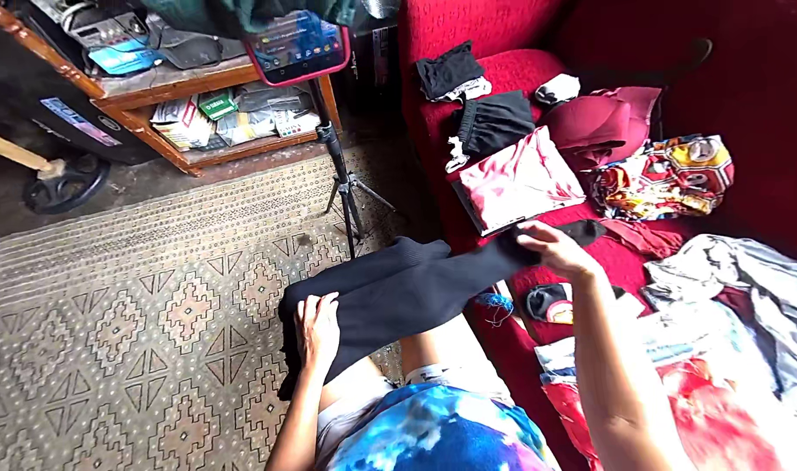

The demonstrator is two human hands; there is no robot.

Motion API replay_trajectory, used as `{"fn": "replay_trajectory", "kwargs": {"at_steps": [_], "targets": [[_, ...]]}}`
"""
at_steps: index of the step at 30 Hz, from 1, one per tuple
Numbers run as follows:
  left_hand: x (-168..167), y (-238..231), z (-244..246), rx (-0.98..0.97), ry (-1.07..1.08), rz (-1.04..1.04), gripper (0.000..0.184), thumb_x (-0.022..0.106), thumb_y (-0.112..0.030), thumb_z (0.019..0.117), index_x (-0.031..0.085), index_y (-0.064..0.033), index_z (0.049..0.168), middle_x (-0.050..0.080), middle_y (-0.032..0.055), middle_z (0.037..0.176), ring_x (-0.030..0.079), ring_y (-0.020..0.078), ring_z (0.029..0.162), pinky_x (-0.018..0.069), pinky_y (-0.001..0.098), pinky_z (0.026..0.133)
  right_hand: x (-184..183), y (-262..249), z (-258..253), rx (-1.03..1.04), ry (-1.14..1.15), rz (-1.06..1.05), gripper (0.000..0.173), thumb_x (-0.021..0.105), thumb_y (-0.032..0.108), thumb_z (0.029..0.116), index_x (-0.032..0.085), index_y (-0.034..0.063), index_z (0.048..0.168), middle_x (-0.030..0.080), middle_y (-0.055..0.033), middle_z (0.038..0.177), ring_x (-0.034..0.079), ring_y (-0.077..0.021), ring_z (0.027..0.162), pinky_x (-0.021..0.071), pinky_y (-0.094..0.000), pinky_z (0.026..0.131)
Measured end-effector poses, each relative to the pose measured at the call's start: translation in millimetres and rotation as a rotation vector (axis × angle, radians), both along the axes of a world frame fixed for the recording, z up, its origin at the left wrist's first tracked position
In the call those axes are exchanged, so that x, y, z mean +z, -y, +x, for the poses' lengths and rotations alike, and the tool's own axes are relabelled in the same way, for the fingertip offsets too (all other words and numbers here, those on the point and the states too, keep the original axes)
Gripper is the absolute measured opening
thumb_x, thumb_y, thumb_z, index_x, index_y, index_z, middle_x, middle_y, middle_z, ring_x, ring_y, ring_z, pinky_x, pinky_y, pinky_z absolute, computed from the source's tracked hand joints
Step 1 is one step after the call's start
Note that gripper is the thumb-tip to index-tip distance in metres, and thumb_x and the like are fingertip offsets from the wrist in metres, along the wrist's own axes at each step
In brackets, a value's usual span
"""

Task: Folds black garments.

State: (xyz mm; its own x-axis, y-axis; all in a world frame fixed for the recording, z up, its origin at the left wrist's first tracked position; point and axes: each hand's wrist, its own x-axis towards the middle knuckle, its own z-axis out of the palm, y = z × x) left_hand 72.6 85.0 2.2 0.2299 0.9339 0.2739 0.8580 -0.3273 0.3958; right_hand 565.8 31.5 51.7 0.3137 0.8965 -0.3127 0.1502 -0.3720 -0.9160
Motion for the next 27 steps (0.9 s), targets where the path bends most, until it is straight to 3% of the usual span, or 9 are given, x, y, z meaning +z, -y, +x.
{"fn": "replay_trajectory", "kwargs": {"at_steps": [2, 5, 8, 11, 14, 17, 21, 24, 27], "targets": [[2.5, 3.1, 0.5, 0.031, -0.023, 0.027, 0.026, 0.055, -0.022, 0.102, 0.075, -0.0117, 0.116, 0.067, 0.0196, 0.112, 0.062, 0.0409, 0.107, 0.0478, 0.0562, 0.094, -37.6, -5.8, -9.4, 0.035, 0.255, -0.167, 0.027, 0.06, 0.011, 0.1029, 0.061, -0.0033, 0.126, 0.068, -0.0227, 0.115, 0.069, -0.0321, 0.099, 0.0558, -0.0528, 0.091], [10.5, 9.3, -13.4, 0.118, 0.017, 0.022, 0.035, 0.058, -0.029, 0.1002, 0.069, -0.008, 0.126, 0.062, 0.0246, 0.129, 0.055, 0.0471, 0.12, 0.0407, 0.0617, 0.104, -44.7, 0.3, -40.2, 0.095, 0.562, -0.296, 0.031, 0.057, 0.02, 0.1031, 0.067, -0.0009, 0.124, 0.072, -0.0224, 0.111, 0.07, -0.0373, 0.106, 0.0521, -0.0585, 0.098], [11.2, 1.7, -52.6, 0.268, 0.134, -0.051, 0.041, 0.048, -0.026, 0.1031, 0.064, 0.0002, 0.13, 0.058, 0.0283, 0.135, 0.051, 0.0485, 0.129, 0.0354, 0.0627, 0.111, -30.0, -2.7, -76.5, 0.141, 0.393, -0.135, 0.033, 0.056, 0.024, 0.1048, 0.065, 0.0034, 0.129, 0.074, -0.0131, 0.113, 0.073, -0.0211, 0.102, 0.057, -0.0416, 0.096], [-7.8, -37.3, -94.1, 0.426, 0.483, -0.477, 0.053, 0.028, -0.033, 0.1121, 0.048, 0.0034, 0.145, 0.055, 0.0254, 0.142, 0.052, 0.0356, 0.134, 0.0392, 0.0512, 0.113, -27.3, -40.4, -92.7, 0.09, 0.177, -0.004, 0.031, 0.056, 0.02, 0.1051, 0.064, 0.0003, 0.127, 0.073, -0.0136, 0.113, 0.072, -0.0191, 0.1, 0.0577, -0.039, 0.094], [-19.0, -87.4, -105.5, 0.554, 0.798, -1.048, 0.084, 0.012, -0.068, 0.1037, 0.052, -0.0055, 0.145, 0.063, 0.0192, 0.133, 0.061, 0.0308, 0.119, 0.0488, 0.0522, 0.097, -48.7, -104.5, -94.0, 0.13, 0.118, -0.105, 0.042, 0.051, 0.033, 0.1082, 0.059, 0.0018, 0.135, 0.07, -0.019, 0.123, 0.069, -0.0293, 0.112, 0.053, -0.0494, 0.1], [-13.4, -119.7, -93.0, 0.469, 0.695, -1.257, 0.082, 0.023, -0.072, 0.1011, 0.055, -0.0072, 0.139, 0.063, 0.0194, 0.13, 0.061, 0.0319, 0.118, 0.0501, 0.054, 0.097, -76.3, -163.6, -107.2, 0.396, 0.087, -0.317, 0.057, 0.041, 0.047, 0.1091, 0.054, 0.0047, 0.145, 0.062, -0.0223, 0.136, 0.06, -0.0347, 0.125, 0.045, -0.0536, 0.106], [-4.6, -151.4, -61.9, 0.272, 0.505, -1.212, 0.057, 0.049, -0.049, 0.1046, 0.056, -0.0053, 0.14, 0.06, 0.0186, 0.135, 0.059, 0.0281, 0.123, 0.0466, 0.0501, 0.105, -72.5, -190.3, -130.2, 0.783, 0.269, -0.506, 0.055, 0.037, 0.041, 0.1115, 0.059, -0.0032, 0.134, 0.063, -0.0263, 0.126, 0.061, -0.0327, 0.114, 0.0455, -0.0498, 0.102], [-4.2, -167.7, -59.3, 0.377, 0.645, -1.032, 0.053, 0.063, -0.039, 0.1008, 0.057, -0.0015, 0.138, 0.063, 0.0213, 0.132, 0.06, 0.0314, 0.122, 0.0471, 0.0515, 0.105, -50.6, -186.3, -124.9, 0.755, 0.246, -0.358, 0.063, 0.036, 0.048, 0.1098, 0.058, -0.0069, 0.132, 0.064, -0.0264, 0.122, 0.063, -0.0312, 0.111, 0.0489, -0.0498, 0.1], [27.7, -161.8, -66.1, 0.493, 0.892, -0.912, 0.057, 0.061, -0.038, 0.1025, 0.049, -0.0021, 0.145, 0.056, 0.0228, 0.141, 0.054, 0.0335, 0.13, 0.0432, 0.0538, 0.108, -35.7, -188.7, -99.2, 0.827, 0.383, -0.106, 0.041, 0.063, 0.032, 0.099, 0.068, -0.0056, 0.114, 0.069, -0.02, 0.105, 0.065, -0.025, 0.098, 0.052, -0.0476, 0.093]]}}
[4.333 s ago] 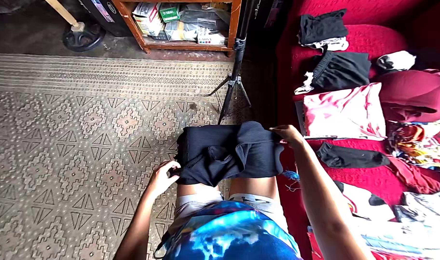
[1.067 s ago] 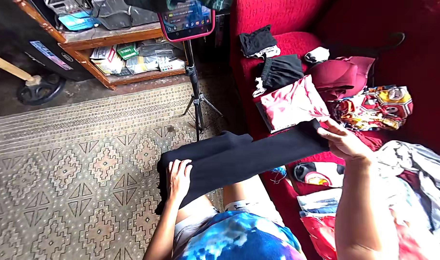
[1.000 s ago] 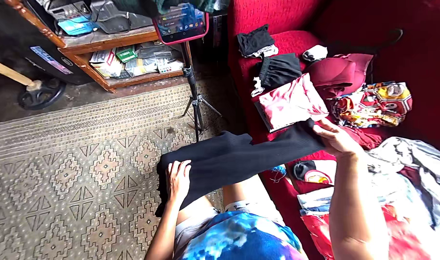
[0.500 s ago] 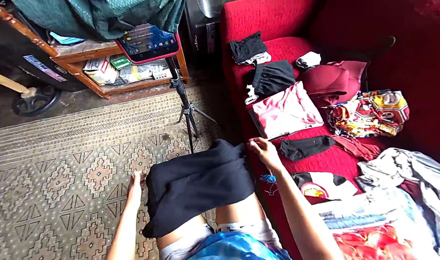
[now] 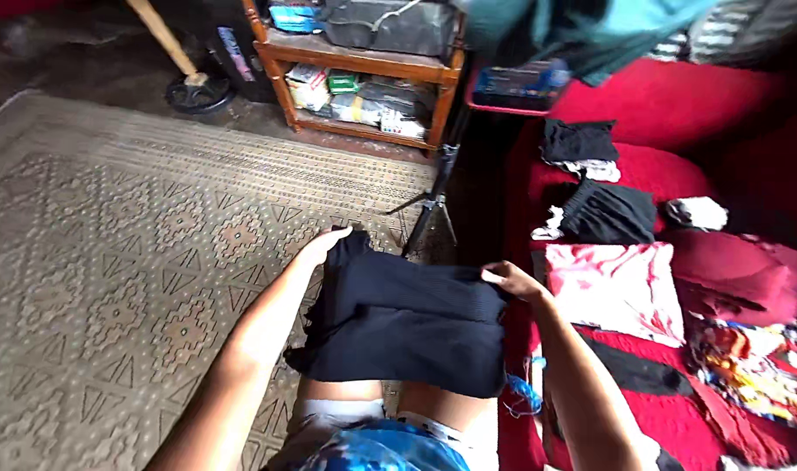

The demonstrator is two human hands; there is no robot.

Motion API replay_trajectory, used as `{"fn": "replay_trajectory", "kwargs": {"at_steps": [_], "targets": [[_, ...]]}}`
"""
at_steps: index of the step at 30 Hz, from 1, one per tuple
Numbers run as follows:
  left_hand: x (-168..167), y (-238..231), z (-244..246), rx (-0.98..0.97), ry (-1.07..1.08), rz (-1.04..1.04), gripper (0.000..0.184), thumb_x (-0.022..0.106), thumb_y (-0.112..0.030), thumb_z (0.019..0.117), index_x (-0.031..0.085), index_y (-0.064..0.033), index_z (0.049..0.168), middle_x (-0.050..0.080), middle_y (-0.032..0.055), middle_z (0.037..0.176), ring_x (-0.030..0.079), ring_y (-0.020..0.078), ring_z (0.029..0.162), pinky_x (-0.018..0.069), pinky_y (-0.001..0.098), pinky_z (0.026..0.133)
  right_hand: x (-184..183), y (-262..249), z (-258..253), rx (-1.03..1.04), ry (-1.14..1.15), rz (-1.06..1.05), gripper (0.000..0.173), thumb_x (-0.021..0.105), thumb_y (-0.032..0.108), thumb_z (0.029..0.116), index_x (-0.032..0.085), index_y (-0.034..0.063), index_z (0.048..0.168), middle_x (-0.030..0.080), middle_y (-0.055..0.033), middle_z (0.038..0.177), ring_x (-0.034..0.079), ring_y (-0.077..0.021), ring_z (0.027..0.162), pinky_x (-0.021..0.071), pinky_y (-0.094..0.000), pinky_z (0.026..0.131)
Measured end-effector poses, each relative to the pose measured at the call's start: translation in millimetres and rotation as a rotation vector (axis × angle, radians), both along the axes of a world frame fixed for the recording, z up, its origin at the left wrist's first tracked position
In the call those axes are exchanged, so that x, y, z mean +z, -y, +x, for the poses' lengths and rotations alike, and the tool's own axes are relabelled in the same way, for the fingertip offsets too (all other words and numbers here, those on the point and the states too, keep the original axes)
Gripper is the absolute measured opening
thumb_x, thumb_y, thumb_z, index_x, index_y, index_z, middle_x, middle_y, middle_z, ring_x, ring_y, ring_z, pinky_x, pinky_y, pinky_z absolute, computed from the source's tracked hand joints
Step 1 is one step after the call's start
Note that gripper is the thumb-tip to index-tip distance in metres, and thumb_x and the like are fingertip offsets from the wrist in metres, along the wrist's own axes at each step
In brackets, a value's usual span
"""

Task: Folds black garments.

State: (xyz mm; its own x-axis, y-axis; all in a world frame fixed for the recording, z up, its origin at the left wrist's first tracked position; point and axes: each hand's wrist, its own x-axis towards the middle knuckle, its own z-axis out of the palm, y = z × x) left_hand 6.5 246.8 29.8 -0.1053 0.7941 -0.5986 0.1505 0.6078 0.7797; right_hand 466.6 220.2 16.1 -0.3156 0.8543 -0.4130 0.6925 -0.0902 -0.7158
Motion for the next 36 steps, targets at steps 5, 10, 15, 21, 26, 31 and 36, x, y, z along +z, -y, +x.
{"fn": "replay_trajectory", "kwargs": {"at_steps": [5, 10, 15, 21, 26, 31, 36], "targets": [[30.1, 14.0, -30.7, 0.109, 0.16, 0.423, 0.033, 0.06, -0.021, 0.1039, 0.059, 0.0019, 0.128, 0.068, 0.0136, 0.114, 0.066, 0.0164, 0.102, 0.0549, 0.0386, 0.094, 78.4, 33.1, 14.3, -0.07, 0.35, 0.439, 0.03, 0.071, 0.024, 0.0963, 0.071, 0.0017, 0.117, 0.071, -0.025, 0.109, 0.068, -0.0433, 0.106, 0.048, -0.0672, 0.096], [76.7, 111.1, -52.6, -0.151, 0.001, 0.737, 0.017, 0.066, -0.009, 0.0944, 0.068, 0.001, 0.107, 0.073, 0.0047, 0.097, 0.07, 0.0081, 0.09, 0.0589, 0.0323, 0.087, 76.2, 141.1, 14.5, -0.188, 0.225, 0.911, 0.02, 0.069, 0.013, 0.0872, 0.071, -0.0069, 0.09, 0.068, -0.0245, 0.09, 0.066, -0.0406, 0.087, 0.0518, -0.0594, 0.08], [10.7, 162.3, -75.7, -0.352, 0.009, 0.501, 0.018, 0.069, -0.001, 0.0909, 0.067, 0.0064, 0.107, 0.072, 0.0063, 0.098, 0.067, 0.0041, 0.093, 0.0557, 0.0273, 0.091, -10.3, 206.2, 6.7, -0.318, 0.131, 0.785, 0.017, 0.066, 0.002, 0.0822, 0.072, -0.0079, 0.094, 0.07, -0.0234, 0.092, 0.067, -0.0394, 0.09, 0.0539, -0.055, 0.083], [15.6, 138.1, -71.6, -0.215, 0.062, 0.612, 0.011, 0.057, 0.003, 0.097, 0.067, 0.0001, 0.102, 0.069, 0.0025, 0.091, 0.066, 0.0053, 0.085, 0.0562, 0.0273, 0.083, 10.3, 187.1, -1.0, -0.392, 0.212, 0.78, 0.015, 0.069, -0.002, 0.081, 0.069, -0.0091, 0.094, 0.067, -0.0255, 0.092, 0.066, -0.0418, 0.089, 0.0517, -0.0584, 0.083], [8.2, 151.4, -67.0, -0.017, 0.186, 0.565, 0.02, 0.058, 0.006, 0.0897, 0.065, -0.0019, 0.107, 0.073, -0.0009, 0.097, 0.069, 0.0075, 0.093, 0.0584, 0.0321, 0.089, 17.0, 195.6, 11.8, -0.294, 0.251, 0.729, 0.011, 0.071, -0.001, 0.0787, 0.072, -0.0041, 0.089, 0.068, -0.0233, 0.089, 0.067, -0.0438, 0.091, 0.0526, -0.0619, 0.084], [-3.7, 192.3, -55.8, 0.187, 0.363, 0.496, 0.025, 0.05, -0.001, 0.0873, 0.065, -0.0114, 0.103, 0.074, -0.0051, 0.094, 0.07, 0.0055, 0.089, 0.0593, 0.0304, 0.084, 19.7, 214.5, -3.4, -0.188, 0.232, 0.359, 0.019, 0.075, 0.017, 0.0892, 0.078, 0.0041, 0.103, 0.073, -0.0183, 0.105, 0.068, -0.0396, 0.108, 0.051, -0.0614, 0.098], [6.4, 178.3, -52.2, 0.254, 0.301, 0.518, 0.026, 0.043, 0.0, 0.0897, 0.06, -0.0094, 0.106, 0.071, -0.0067, 0.093, 0.068, 0.0033, 0.088, 0.058, 0.0286, 0.084, 48.0, 175.2, -57.9, -0.281, 0.157, 0.649, 0.024, 0.064, 0.024, 0.0965, 0.077, 0.0037, 0.097, 0.074, -0.0129, 0.094, 0.071, -0.0312, 0.093, 0.0569, -0.054, 0.087]]}}
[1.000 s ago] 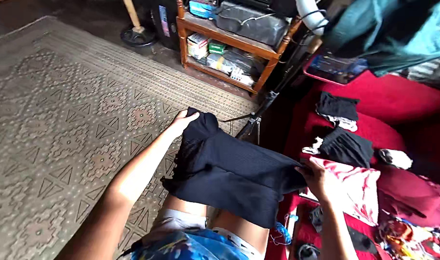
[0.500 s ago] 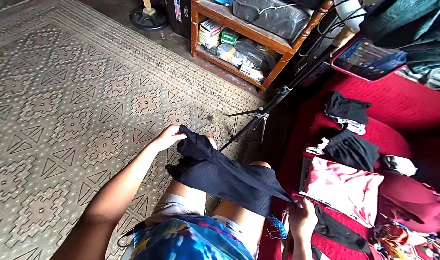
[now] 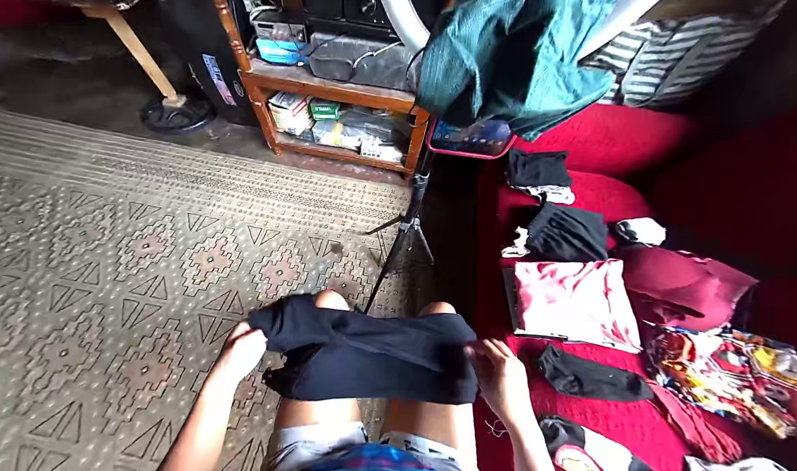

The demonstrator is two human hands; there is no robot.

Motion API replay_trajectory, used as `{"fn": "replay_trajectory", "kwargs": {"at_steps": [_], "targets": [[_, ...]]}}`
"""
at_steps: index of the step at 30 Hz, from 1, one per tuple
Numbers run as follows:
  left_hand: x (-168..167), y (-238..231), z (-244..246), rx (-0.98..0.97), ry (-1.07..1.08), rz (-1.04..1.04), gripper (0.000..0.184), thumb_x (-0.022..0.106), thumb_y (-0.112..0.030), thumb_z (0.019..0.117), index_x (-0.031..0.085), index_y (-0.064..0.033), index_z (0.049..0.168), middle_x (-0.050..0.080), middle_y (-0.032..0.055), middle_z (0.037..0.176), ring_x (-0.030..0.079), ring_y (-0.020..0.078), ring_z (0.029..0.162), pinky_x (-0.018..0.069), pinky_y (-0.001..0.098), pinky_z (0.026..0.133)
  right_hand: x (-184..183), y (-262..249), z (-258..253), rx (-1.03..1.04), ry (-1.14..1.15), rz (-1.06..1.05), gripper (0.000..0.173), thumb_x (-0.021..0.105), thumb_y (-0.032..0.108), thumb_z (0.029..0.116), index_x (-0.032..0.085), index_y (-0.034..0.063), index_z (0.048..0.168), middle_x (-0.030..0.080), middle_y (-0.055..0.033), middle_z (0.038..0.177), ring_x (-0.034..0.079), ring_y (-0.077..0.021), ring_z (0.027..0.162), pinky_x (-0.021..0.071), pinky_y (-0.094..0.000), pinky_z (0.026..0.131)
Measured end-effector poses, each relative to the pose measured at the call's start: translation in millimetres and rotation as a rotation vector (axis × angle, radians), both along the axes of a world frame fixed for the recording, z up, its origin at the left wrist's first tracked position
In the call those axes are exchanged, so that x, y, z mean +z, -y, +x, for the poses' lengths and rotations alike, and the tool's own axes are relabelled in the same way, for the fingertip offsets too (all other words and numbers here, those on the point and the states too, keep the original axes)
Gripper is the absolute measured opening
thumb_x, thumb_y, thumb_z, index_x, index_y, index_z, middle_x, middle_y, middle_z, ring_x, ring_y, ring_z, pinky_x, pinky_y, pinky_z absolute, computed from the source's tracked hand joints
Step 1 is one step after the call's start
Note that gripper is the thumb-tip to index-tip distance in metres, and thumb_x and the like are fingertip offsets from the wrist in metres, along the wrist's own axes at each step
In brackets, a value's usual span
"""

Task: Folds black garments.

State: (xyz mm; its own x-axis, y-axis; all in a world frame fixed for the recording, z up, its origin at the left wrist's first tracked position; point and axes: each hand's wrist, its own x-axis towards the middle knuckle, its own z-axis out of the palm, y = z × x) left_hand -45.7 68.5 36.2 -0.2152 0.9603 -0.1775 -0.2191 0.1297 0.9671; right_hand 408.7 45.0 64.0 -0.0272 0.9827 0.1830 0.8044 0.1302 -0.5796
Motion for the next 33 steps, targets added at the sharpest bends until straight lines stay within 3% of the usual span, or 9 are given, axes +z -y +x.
{"fn": "replay_trajectory", "kwargs": {"at_steps": [2, 6, 10, 13, 16, 22, 27, 30, 33], "targets": [[6.0, -16.6, 3.5, -0.033, -0.015, 0.036, 0.026, 0.042, 0.002, 0.0925, 0.058, -0.0056, 0.111, 0.071, -0.0043, 0.097, 0.068, 0.0055, 0.093, 0.0574, 0.0308, 0.089, 3.6, -31.0, -33.2, 0.104, -0.09, -0.02, 0.027, 0.06, 0.023, 0.1007, 0.076, 0.0021, 0.104, 0.075, -0.0128, 0.101, 0.073, -0.0258, 0.097, 0.0588, -0.0465, 0.09], [17.4, -34.0, 9.4, -0.261, 0.057, 0.186, 0.036, 0.046, 0.004, 0.084, 0.067, -0.0176, 0.104, 0.074, -0.009, 0.098, 0.069, 0.003, 0.094, 0.0582, 0.0283, 0.087, -14.5, -91.2, -121.1, 0.402, -0.491, -0.367, 0.028, 0.054, 0.017, 0.1042, 0.073, 0.0011, 0.117, 0.076, -0.0086, 0.109, 0.073, -0.0141, 0.098, 0.0591, -0.0342, 0.092], [23.9, -12.1, 17.7, -0.453, 0.026, 0.174, 0.032, 0.066, -0.009, 0.0801, 0.074, -0.0274, 0.104, 0.075, -0.0147, 0.102, 0.068, -0.0021, 0.094, 0.058, 0.0235, 0.084, -17.5, -93.4, -195.2, 0.399, -1.079, -0.89, 0.025, 0.039, 0.009, 0.107, 0.063, 0.0017, 0.106, 0.068, 0.0032, 0.083, 0.065, -0.0042, 0.074, 0.0569, -0.0244, 0.073], [18.6, 9.8, 17.9, -0.506, -0.01, 0.077, 0.036, 0.067, -0.005, 0.078, 0.072, -0.0178, 0.111, 0.076, -0.0108, 0.104, 0.069, 0.0004, 0.096, 0.0587, 0.0265, 0.088, -17.0, -89.5, -213.1, 0.331, -1.542, -1.162, 0.056, 0.016, 0.048, 0.1114, 0.05, 0.011, 0.137, 0.07, -0.0056, 0.114, 0.069, -0.0156, 0.104, 0.0578, -0.0369, 0.091], [5.8, 24.9, 10.8, -0.473, 0.009, -0.044, 0.038, 0.063, 0.0, 0.075, 0.067, -0.0085, 0.112, 0.076, -0.0057, 0.101, 0.071, 0.0039, 0.095, 0.0595, 0.0292, 0.088, -21.2, -94.8, -216.0, 0.134, -1.846, -1.06, 0.064, 0.013, 0.054, 0.1093, 0.055, 0.0096, 0.127, 0.072, -0.0082, 0.109, 0.07, -0.0181, 0.102, 0.0582, -0.0377, 0.087], [7.8, 4.6, 1.4, -0.62, -0.047, 0.044, 0.024, 0.067, -0.009, 0.086, 0.073, -0.018, 0.107, 0.076, -0.0105, 0.102, 0.07, 0.0011, 0.096, 0.0583, 0.0272, 0.09, -26.5, -101.7, -185.1, -0.075, -1.977, -0.844, 0.054, 0.022, 0.048, 0.1111, 0.053, 0.0091, 0.132, 0.07, -0.0112, 0.112, 0.07, -0.0221, 0.1, 0.0592, -0.0413, 0.084], [37.3, -22.9, 12.2, -0.913, -0.314, 0.001, 0.029, 0.054, 0.0, 0.0851, 0.067, -0.0001, 0.111, 0.072, -0.0053, 0.101, 0.066, -0.0033, 0.094, 0.0557, 0.0236, 0.09, -3.2, -120.2, -145.5, -0.204, -2.051, -0.522, 0.03, 0.034, 0.027, 0.1111, 0.053, 0.0085, 0.124, 0.07, -0.0084, 0.104, 0.071, -0.0188, 0.096, 0.0605, -0.0399, 0.085], [46.9, -31.5, 18.8, -1.098, -0.528, -0.058, 0.041, 0.053, -0.002, 0.0849, 0.063, 0.0046, 0.124, 0.07, 0.0089, 0.114, 0.065, 0.0072, 0.106, 0.0527, 0.0317, 0.098, -5.1, -136.0, -110.5, -0.154, -2.141, -0.322, 0.029, 0.036, 0.027, 0.1098, 0.058, 0.0116, 0.121, 0.07, -0.0044, 0.104, 0.07, -0.0152, 0.092, 0.0606, -0.0338, 0.081], [57.8, -34.8, 22.4, -1.235, -0.803, -0.099, 0.03, 0.05, 0.0, 0.0898, 0.067, 0.0072, 0.113, 0.07, 0.0212, 0.106, 0.066, 0.0268, 0.102, 0.0502, 0.0478, 0.096, -10.3, -143.8, -62.3, -0.165, -2.222, -0.163, 0.028, 0.036, 0.028, 0.1102, 0.058, 0.0153, 0.12, 0.069, 0.0008, 0.108, 0.07, -0.011, 0.093, 0.0598, -0.0285, 0.083]]}}
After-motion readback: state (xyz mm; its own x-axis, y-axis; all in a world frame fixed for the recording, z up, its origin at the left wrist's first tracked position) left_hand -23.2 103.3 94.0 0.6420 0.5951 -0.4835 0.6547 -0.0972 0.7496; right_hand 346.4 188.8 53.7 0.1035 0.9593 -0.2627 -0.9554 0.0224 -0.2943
